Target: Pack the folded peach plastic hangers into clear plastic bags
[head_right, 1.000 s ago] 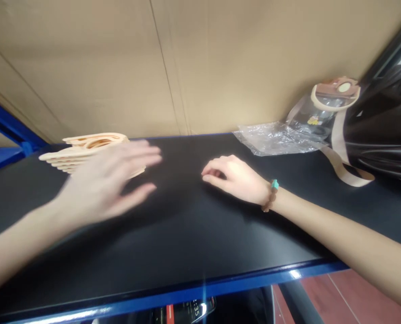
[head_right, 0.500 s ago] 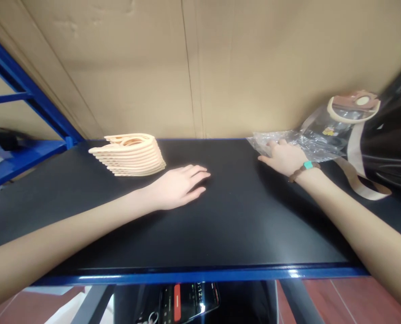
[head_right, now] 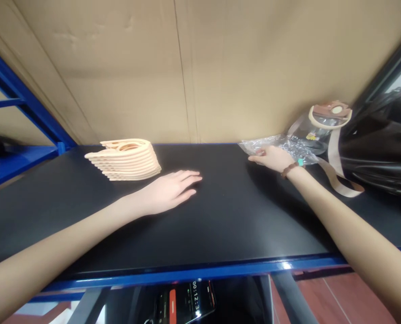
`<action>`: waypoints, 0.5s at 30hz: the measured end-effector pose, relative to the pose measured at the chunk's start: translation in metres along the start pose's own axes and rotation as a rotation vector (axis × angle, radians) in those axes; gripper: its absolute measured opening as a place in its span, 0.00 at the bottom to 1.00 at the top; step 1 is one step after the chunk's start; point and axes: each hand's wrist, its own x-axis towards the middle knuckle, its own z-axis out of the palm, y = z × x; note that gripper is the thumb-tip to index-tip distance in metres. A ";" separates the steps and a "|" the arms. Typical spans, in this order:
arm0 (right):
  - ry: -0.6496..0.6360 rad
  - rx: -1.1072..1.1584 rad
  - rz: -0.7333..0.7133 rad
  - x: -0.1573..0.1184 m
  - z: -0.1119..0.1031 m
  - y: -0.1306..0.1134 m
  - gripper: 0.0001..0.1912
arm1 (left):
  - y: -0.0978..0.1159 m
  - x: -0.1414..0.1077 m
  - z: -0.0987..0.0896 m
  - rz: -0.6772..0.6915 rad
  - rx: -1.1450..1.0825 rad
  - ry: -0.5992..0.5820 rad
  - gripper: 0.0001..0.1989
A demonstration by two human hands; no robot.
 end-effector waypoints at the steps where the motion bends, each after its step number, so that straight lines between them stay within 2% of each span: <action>1: -0.015 0.019 -0.012 0.000 -0.001 0.001 0.25 | 0.000 0.000 -0.001 -0.002 0.001 -0.003 0.21; 10: -0.011 0.016 -0.044 -0.002 -0.012 0.001 0.18 | 0.002 0.000 -0.003 -0.017 -0.015 -0.016 0.22; 13: 0.084 -0.083 0.008 -0.010 -0.018 -0.008 0.18 | 0.001 -0.001 -0.002 -0.017 -0.021 -0.011 0.21; 15: 0.198 -0.160 0.060 -0.018 -0.025 -0.017 0.21 | 0.000 -0.001 -0.001 -0.015 -0.027 -0.008 0.21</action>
